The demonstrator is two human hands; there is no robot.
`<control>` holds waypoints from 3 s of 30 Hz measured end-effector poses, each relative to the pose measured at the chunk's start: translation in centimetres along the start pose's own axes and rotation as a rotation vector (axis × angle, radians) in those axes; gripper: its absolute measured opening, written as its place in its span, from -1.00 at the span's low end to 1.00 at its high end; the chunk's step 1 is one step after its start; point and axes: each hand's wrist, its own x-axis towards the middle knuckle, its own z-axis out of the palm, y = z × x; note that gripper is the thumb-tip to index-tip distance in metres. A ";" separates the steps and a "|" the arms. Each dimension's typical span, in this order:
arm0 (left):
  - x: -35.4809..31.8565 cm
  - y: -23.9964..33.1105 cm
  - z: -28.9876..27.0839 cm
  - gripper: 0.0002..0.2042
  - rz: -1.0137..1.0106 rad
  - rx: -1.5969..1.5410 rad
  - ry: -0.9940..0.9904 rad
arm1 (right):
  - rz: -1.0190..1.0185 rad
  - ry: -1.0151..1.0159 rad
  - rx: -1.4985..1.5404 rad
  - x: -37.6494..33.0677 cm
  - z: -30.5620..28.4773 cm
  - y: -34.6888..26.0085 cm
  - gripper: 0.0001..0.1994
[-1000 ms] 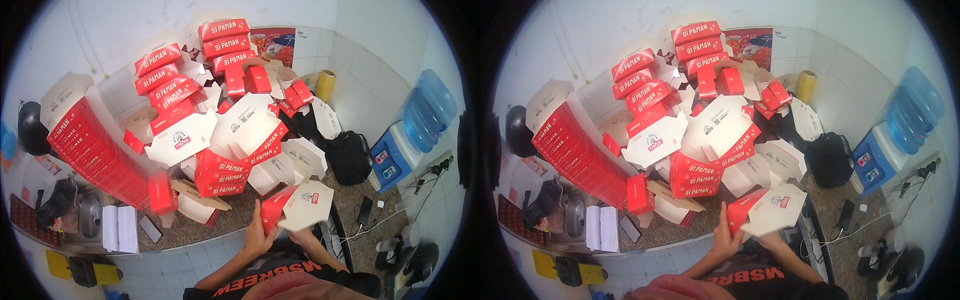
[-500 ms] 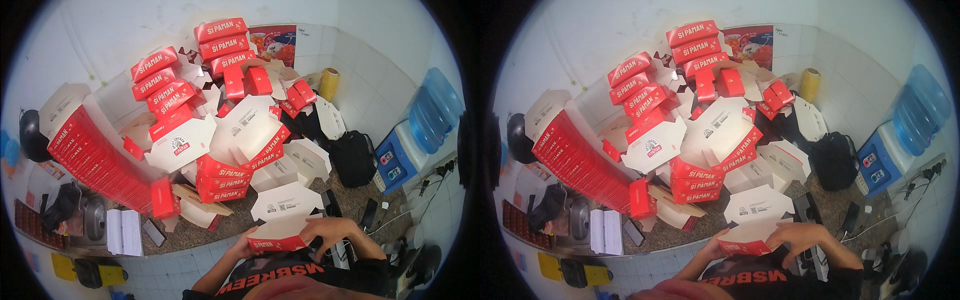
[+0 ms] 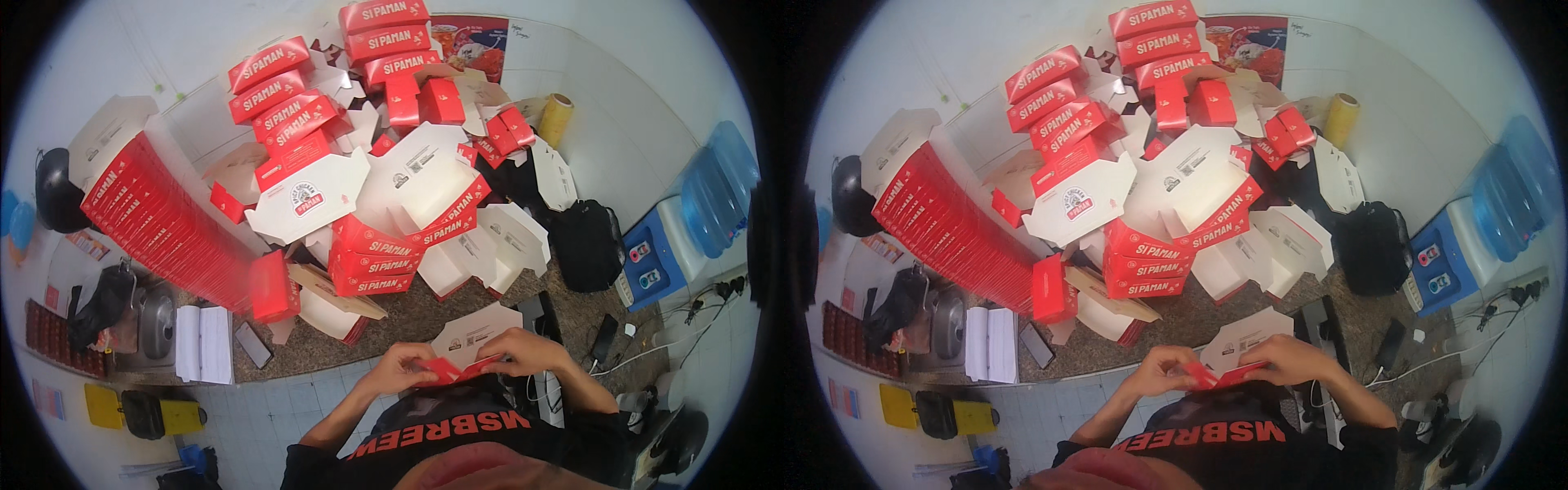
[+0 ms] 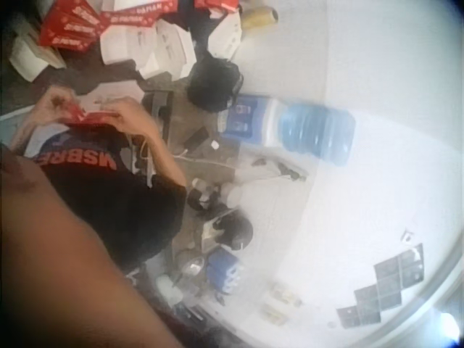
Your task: The person assembles red and white branded food boxes by hand. They pick up flat-packed cardboard pieces, fold them into box shapes, and place the finished boxes onto a growing pile on the counter.
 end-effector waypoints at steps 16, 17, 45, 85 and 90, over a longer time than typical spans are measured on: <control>-0.3 3.6 -1.6 -0.58 -0.558 -0.249 -0.169 | -0.171 -0.181 -0.402 6.8 1.1 0.2 -0.82; 0.0 3.5 -1.6 -0.57 -0.649 -0.271 -0.194 | -0.211 -0.184 -0.468 7.9 1.2 -0.6 -0.81; -4.0 -1.2 1.2 -0.75 -0.504 -0.335 0.119 | 0.210 -0.117 -0.030 11.1 7.6 2.2 -0.70; 6.5 -0.1 4.9 -0.60 0.187 1.195 -0.142 | 0.461 0.414 -0.232 -0.9 10.9 3.9 -0.66; 8.5 -0.3 6.8 -0.28 0.017 0.760 0.251 | 0.423 0.987 0.619 -1.3 10.3 5.0 -0.67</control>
